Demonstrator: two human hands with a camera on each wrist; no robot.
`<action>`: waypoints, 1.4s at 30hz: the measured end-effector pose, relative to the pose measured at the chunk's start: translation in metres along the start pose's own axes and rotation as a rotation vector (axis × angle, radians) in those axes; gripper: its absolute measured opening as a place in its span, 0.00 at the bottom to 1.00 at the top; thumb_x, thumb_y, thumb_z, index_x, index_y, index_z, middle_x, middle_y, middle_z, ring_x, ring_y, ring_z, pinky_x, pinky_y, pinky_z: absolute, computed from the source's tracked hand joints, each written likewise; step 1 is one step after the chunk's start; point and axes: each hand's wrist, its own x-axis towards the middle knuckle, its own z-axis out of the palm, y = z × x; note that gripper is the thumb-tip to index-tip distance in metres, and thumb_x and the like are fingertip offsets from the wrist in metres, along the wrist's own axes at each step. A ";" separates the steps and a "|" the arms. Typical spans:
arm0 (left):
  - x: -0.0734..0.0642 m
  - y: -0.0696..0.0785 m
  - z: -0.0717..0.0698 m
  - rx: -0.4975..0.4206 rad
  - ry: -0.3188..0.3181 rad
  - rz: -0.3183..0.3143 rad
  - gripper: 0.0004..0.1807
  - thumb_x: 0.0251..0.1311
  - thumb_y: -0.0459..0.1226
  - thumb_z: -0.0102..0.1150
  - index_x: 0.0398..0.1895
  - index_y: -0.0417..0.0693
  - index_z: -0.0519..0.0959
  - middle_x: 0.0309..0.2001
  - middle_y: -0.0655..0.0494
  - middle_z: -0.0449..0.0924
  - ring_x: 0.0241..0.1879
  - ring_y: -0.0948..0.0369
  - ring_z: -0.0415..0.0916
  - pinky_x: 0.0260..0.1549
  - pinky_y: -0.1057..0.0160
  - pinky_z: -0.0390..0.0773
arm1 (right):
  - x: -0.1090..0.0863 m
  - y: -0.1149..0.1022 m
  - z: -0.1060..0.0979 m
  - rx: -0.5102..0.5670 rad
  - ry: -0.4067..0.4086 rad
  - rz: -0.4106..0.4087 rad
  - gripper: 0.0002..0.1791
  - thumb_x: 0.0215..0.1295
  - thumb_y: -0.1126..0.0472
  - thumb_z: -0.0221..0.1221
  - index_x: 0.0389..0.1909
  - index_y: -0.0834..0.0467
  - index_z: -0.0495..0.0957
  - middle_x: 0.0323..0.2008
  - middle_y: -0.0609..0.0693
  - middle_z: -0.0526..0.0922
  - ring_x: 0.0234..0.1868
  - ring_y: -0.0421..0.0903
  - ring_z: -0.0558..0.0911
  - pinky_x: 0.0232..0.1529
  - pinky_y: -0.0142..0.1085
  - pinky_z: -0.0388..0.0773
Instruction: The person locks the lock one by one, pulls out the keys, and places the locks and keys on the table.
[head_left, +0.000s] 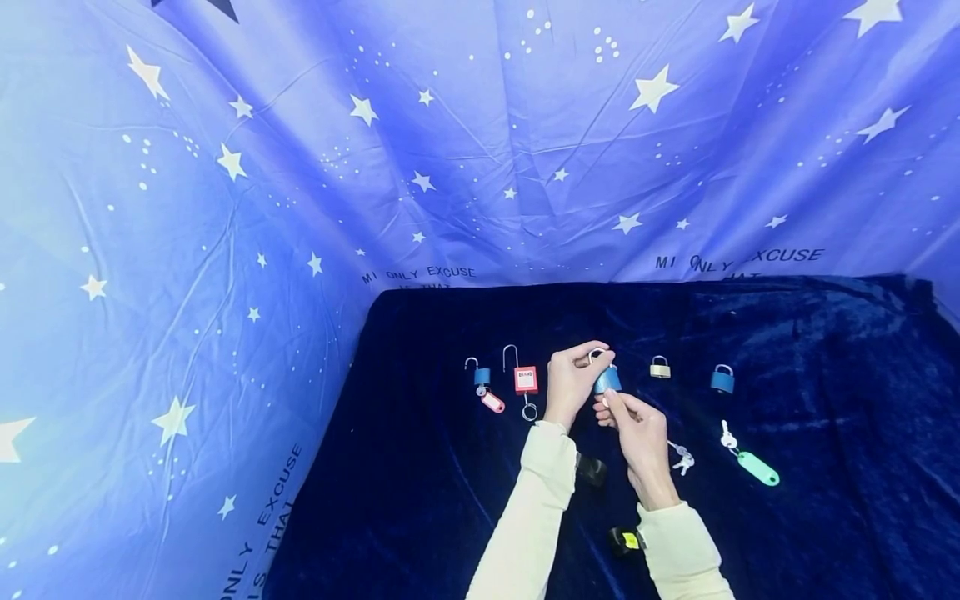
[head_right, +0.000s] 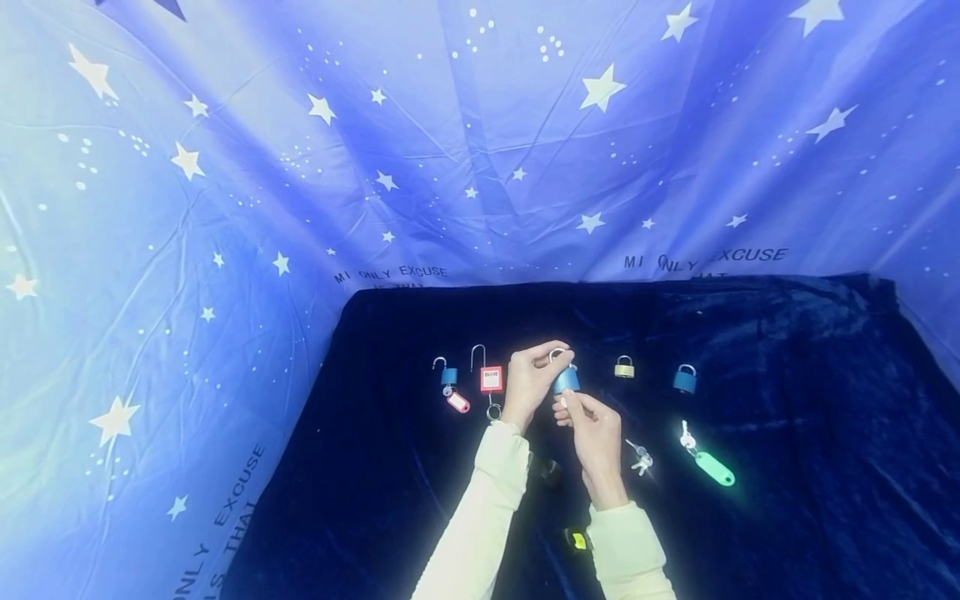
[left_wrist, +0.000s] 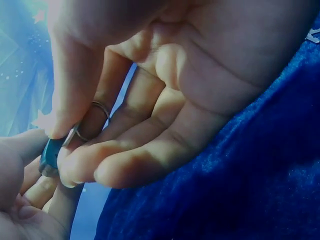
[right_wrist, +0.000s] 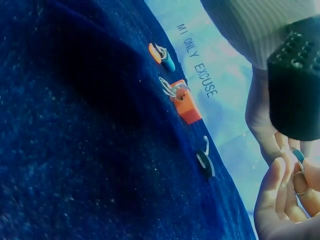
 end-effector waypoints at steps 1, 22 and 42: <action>0.000 -0.001 0.000 -0.035 -0.005 -0.008 0.11 0.58 0.37 0.69 0.41 0.41 0.87 0.29 0.48 0.88 0.23 0.71 0.81 0.26 0.77 0.73 | 0.000 0.000 0.000 -0.002 0.002 -0.001 0.19 0.72 0.60 0.58 0.42 0.78 0.79 0.24 0.46 0.85 0.26 0.41 0.84 0.32 0.29 0.82; 0.001 0.008 0.003 0.109 0.073 0.094 0.10 0.63 0.43 0.65 0.40 0.48 0.89 0.25 0.54 0.88 0.20 0.79 0.74 0.24 0.76 0.75 | -0.003 -0.005 0.003 0.034 0.057 -0.023 0.19 0.71 0.61 0.59 0.42 0.77 0.80 0.28 0.51 0.86 0.26 0.40 0.82 0.31 0.28 0.81; -0.004 0.007 0.013 -0.018 0.040 0.014 0.08 0.65 0.39 0.62 0.36 0.47 0.88 0.25 0.49 0.88 0.23 0.64 0.85 0.30 0.74 0.79 | -0.004 -0.004 0.008 0.057 0.111 -0.030 0.16 0.71 0.62 0.58 0.40 0.75 0.80 0.22 0.43 0.83 0.24 0.38 0.81 0.30 0.27 0.80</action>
